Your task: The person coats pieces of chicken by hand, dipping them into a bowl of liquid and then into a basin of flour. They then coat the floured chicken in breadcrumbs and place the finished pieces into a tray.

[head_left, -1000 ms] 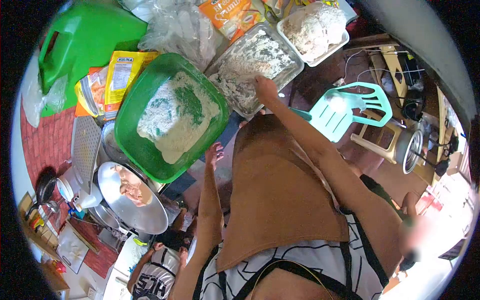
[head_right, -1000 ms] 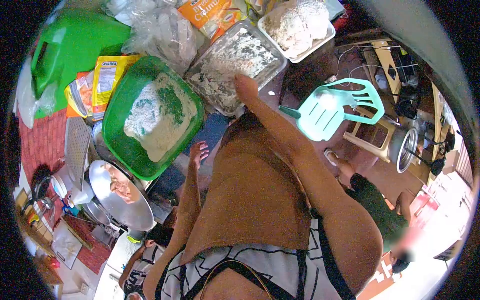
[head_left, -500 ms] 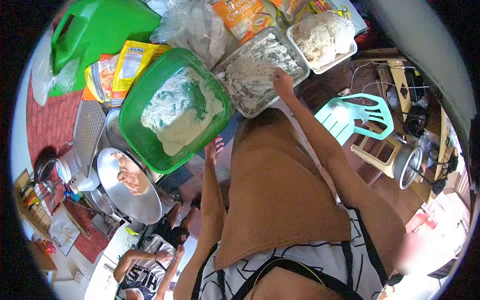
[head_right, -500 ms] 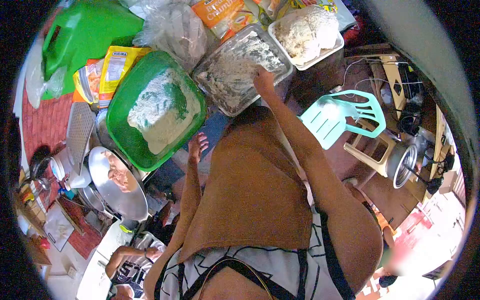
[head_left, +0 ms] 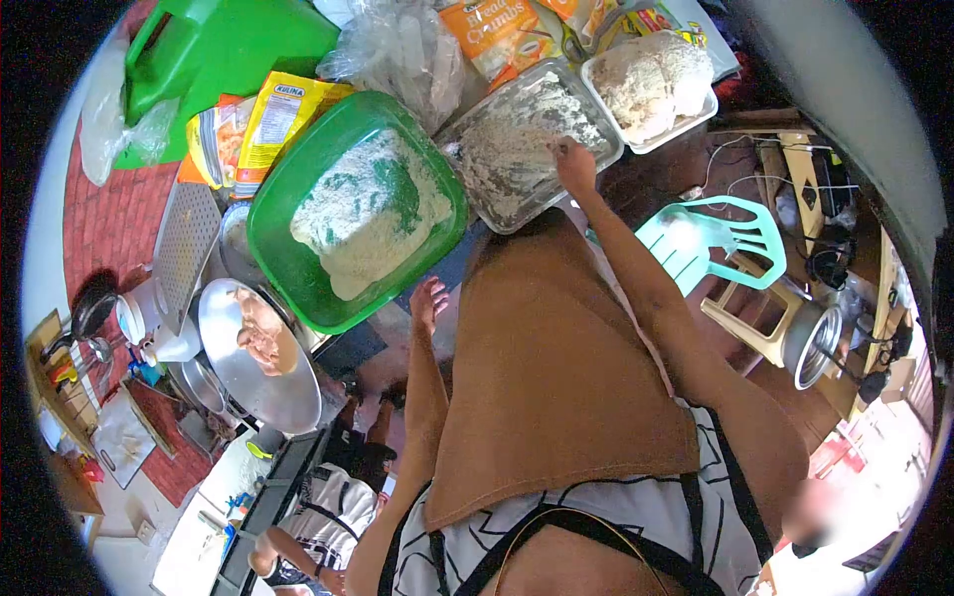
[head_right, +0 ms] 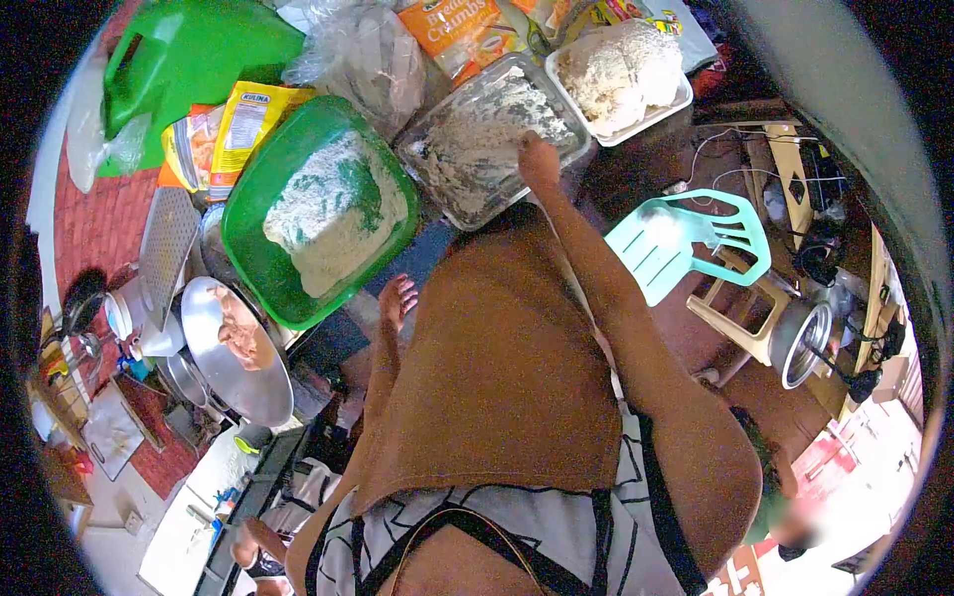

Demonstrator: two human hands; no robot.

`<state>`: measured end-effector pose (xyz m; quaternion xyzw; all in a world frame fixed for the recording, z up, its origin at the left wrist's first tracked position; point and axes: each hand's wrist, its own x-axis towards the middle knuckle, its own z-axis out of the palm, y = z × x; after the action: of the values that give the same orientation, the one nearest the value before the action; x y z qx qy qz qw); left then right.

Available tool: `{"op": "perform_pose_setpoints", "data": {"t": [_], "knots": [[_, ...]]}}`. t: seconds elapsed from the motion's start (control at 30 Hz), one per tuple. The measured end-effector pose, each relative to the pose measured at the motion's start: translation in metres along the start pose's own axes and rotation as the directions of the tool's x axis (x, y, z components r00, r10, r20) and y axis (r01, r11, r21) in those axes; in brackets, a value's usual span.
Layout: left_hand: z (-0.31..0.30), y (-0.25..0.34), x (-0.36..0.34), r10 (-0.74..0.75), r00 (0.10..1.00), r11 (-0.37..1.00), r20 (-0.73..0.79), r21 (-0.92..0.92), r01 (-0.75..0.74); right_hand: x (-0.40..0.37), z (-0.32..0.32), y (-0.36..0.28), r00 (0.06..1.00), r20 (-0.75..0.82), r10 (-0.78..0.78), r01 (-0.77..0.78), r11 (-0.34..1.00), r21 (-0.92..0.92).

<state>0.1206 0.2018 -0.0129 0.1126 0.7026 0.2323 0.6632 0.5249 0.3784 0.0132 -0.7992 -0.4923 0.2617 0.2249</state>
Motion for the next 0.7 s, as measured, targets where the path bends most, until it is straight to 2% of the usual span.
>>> {"op": "perform_pose_setpoints", "data": {"t": [0.17,0.27,0.33,0.47,0.53,0.57,0.6,0.63,0.67,0.7], "knots": [[-0.003,0.001,-0.001,-0.023,0.999,0.999,-0.031,-0.028,0.022,0.004,0.0,-0.001,1.0,0.002,-0.012,0.012,0.998,-0.063],[-0.005,0.001,-0.002,-0.029,0.999,0.997,-0.037,-0.066,0.027,0.007,0.002,-0.002,0.997,-0.069,0.023,-0.029,0.995,-0.092],[-0.008,0.0,0.001,-0.028,0.999,0.998,-0.044,-0.064,0.025,0.009,-0.003,-0.004,0.997,0.025,0.069,-0.067,0.994,-0.082],[-0.013,-0.003,0.001,0.003,1.0,0.997,-0.028,-0.078,-0.005,0.004,-0.006,-0.009,0.998,0.047,0.03,-0.029,0.999,-0.021],[-0.015,-0.004,0.002,0.008,1.0,0.996,-0.012,-0.09,-0.009,-0.001,0.001,-0.005,0.988,0.01,-0.153,0.153,0.986,-0.068],[-0.016,-0.006,0.003,0.006,1.0,0.996,-0.016,-0.092,-0.007,-0.007,0.007,-0.004,0.988,0.014,-0.153,0.154,0.986,-0.067],[-0.016,-0.007,0.003,0.007,1.0,0.996,-0.02,-0.086,-0.008,-0.016,0.02,0.004,0.915,0.028,-0.402,0.402,0.906,-0.134],[-0.015,-0.008,0.002,0.007,1.0,0.997,-0.025,-0.08,-0.009,-0.024,0.024,0.003,0.781,0.057,-0.622,0.62,0.76,-0.195],[-0.015,-0.008,0.001,0.004,1.0,0.997,-0.028,-0.081,-0.007,-0.031,0.028,0.001,0.781,0.06,-0.622,0.621,0.76,-0.192],[-0.015,-0.008,0.0,-0.002,1.0,0.997,-0.028,-0.073,-0.001,-0.039,0.028,-0.01,0.758,0.367,-0.539,0.636,0.737,-0.23]]}}
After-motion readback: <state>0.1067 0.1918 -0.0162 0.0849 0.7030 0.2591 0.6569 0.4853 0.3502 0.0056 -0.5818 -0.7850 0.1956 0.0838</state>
